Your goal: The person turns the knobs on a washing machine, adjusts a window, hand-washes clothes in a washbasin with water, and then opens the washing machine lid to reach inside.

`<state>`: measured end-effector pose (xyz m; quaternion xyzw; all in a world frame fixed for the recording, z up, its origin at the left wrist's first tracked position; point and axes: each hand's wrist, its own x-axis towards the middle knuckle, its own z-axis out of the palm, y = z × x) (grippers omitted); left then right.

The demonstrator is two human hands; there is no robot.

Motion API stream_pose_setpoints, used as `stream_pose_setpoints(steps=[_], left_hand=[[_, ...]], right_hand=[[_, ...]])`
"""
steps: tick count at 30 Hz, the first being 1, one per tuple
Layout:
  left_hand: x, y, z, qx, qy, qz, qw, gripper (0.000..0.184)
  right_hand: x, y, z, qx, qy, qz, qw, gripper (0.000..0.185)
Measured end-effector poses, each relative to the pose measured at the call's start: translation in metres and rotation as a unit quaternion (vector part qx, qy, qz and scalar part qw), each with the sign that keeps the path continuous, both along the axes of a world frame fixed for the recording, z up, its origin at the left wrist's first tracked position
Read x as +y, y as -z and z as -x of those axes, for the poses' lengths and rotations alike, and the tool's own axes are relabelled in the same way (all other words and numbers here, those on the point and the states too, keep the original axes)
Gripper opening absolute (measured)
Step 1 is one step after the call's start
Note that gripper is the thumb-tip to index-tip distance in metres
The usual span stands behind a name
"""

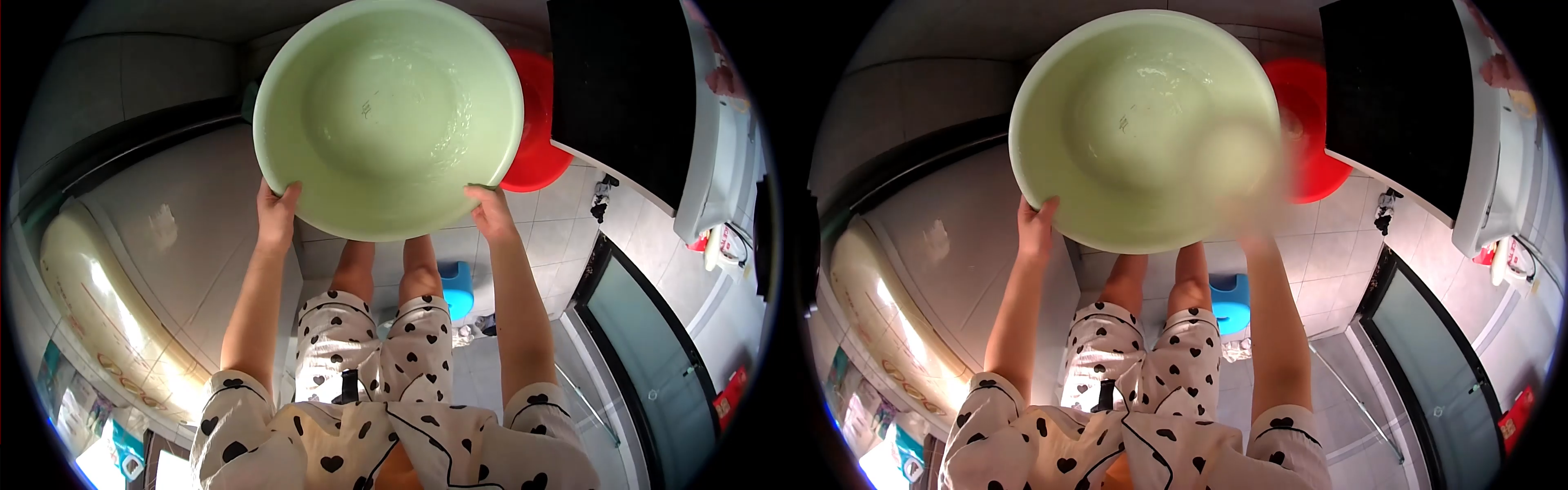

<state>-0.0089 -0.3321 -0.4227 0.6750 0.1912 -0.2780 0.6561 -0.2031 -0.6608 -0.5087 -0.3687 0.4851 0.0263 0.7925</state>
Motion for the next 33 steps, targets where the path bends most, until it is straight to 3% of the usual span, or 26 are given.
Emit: stream_pose_setpoints(steps=[4,7,16,21,23,25,30,33], left_hand=[[0.004,0.053,-0.004,0.086,-0.105,0.030,0.990,0.037],[-0.017,0.062,-0.004,0.163,-0.159,0.007,0.974,0.040],[-0.023,0.088,0.057,0.122,-0.122,0.011,0.985,0.034],[-0.046,0.111,0.122,0.162,-0.226,-0.010,0.960,0.035],[-0.065,0.125,0.150,0.118,-0.333,0.045,0.935,0.036],[-0.078,0.124,0.173,0.187,-0.345,0.034,0.919,0.037],[-0.078,0.141,0.251,0.229,-0.414,0.009,0.881,0.034],[-0.042,0.121,0.299,0.241,-0.443,-0.008,0.864,0.033]], right_hand=[[0.013,-0.078,-0.048,0.028,-0.029,0.095,0.995,0.037],[0.015,-0.109,-0.053,0.063,-0.048,0.189,0.979,0.035],[-0.024,-0.141,-0.011,0.045,-0.158,0.279,0.946,0.037],[-0.031,-0.184,-0.028,0.024,-0.283,0.347,0.894,0.038],[-0.031,-0.189,-0.035,0.001,-0.335,0.382,0.861,0.038],[-0.036,-0.194,-0.043,0.022,-0.413,0.405,0.815,0.041],[-0.038,-0.158,-0.057,0.037,-0.487,0.333,0.806,0.043],[-0.010,-0.133,-0.057,0.063,-0.554,0.277,0.783,0.041]])
